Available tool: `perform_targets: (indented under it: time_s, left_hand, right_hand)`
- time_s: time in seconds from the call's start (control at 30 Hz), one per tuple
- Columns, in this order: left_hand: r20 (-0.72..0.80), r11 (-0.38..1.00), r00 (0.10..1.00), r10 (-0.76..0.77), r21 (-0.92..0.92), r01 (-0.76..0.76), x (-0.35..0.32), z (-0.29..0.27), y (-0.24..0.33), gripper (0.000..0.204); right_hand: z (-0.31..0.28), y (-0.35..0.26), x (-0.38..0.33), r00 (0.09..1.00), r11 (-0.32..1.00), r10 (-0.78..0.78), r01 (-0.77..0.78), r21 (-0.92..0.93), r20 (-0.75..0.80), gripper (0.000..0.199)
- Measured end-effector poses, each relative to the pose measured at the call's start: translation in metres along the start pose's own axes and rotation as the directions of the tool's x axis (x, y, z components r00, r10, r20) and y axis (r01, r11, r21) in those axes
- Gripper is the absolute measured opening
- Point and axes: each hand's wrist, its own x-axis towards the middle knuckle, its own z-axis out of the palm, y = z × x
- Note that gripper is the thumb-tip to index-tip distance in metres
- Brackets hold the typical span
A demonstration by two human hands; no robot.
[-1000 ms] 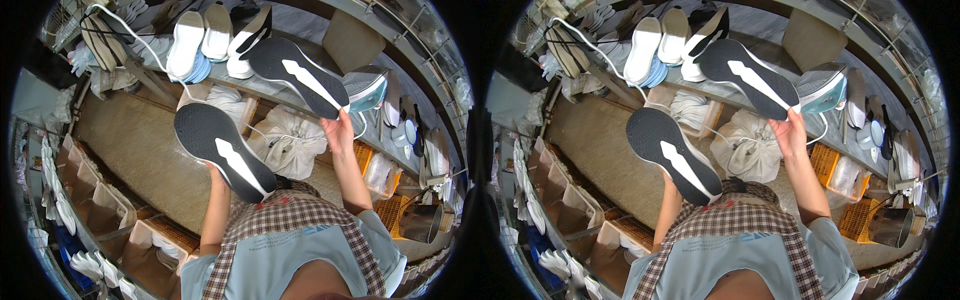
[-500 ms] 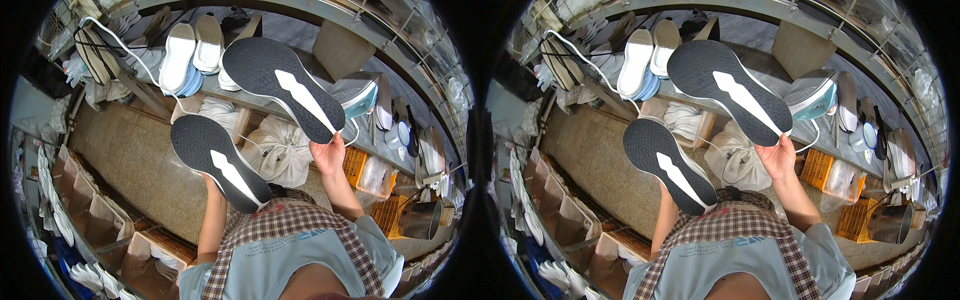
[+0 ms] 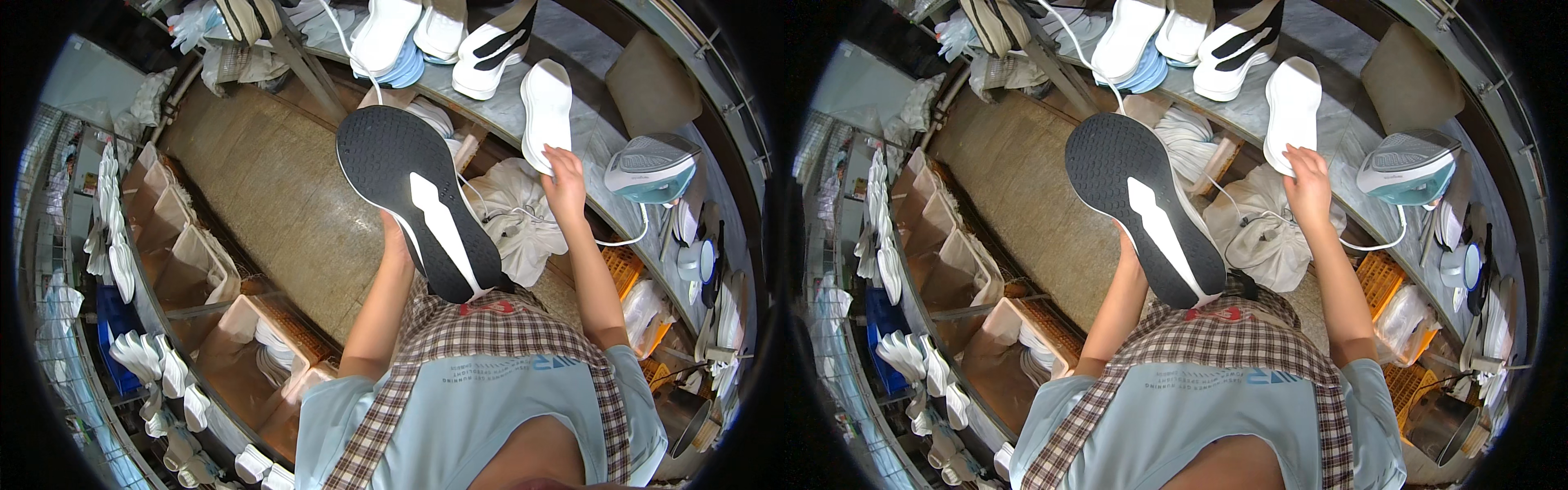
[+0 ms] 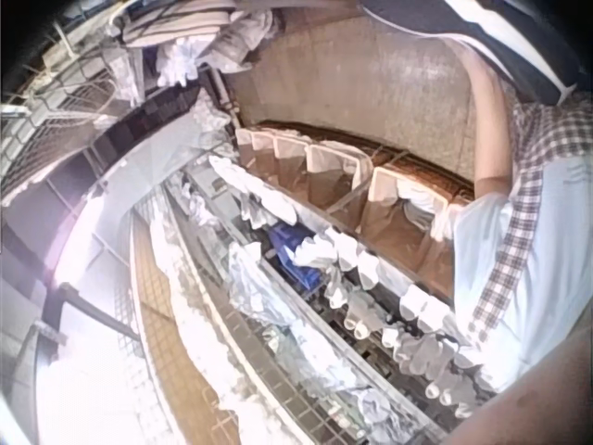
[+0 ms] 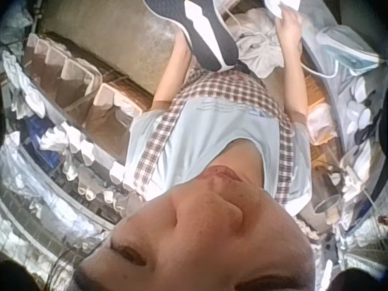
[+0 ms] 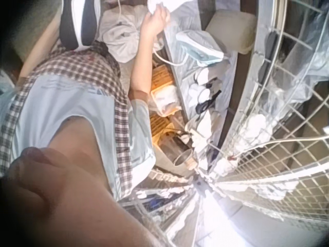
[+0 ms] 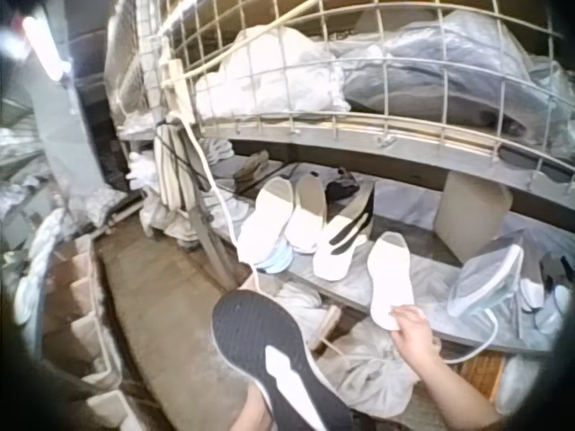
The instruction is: The person irons the soles of black and white slip-on shoes using a steam iron. They repeatedly press the iron onto the sole, scrape the surface with a metal tool, and compare the treated sole to another shoe. The person handles multiple shoes and places them on a nearby shelf.
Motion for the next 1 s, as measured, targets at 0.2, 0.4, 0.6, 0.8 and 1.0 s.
perform_targets:
  time_s: [0.2, 0.4, 0.6, 0.8, 1.0]
  left_hand:
    - [0.003, 0.996, 0.997, 0.079, 0.030, -0.079, -0.004, 0.005, 0.004, 0.090]
    - [0.138, 0.977, 0.971, 0.195, 0.064, -0.205, -0.007, 0.013, 0.006, 0.096]
    - [0.052, 0.998, 0.998, 0.047, -0.040, -0.045, -0.008, 0.008, 0.010, 0.094]
    - [0.066, 0.993, 0.995, 0.069, -0.103, -0.062, -0.010, 0.007, 0.018, 0.091]
    - [0.082, 0.982, 0.978, 0.190, -0.026, -0.189, -0.015, 0.013, 0.025, 0.092]
  right_hand:
    - [-0.028, -0.057, 0.009, 1.000, 1.000, -0.013, 0.013, 0.019, -0.019, 0.045]
    - [-0.052, -0.119, -0.007, 0.698, 0.481, -0.118, -0.582, 0.656, 0.706, 0.058]
    - [-0.052, -0.110, -0.014, 0.653, -0.110, -0.074, -0.756, 0.645, 0.754, 0.059]
    - [-0.058, -0.062, -0.033, 0.809, -0.268, 0.085, -0.543, 0.795, 0.582, 0.057]
    - [-0.050, -0.022, -0.054, 0.767, -0.476, 0.246, -0.436, 0.763, 0.592, 0.064]
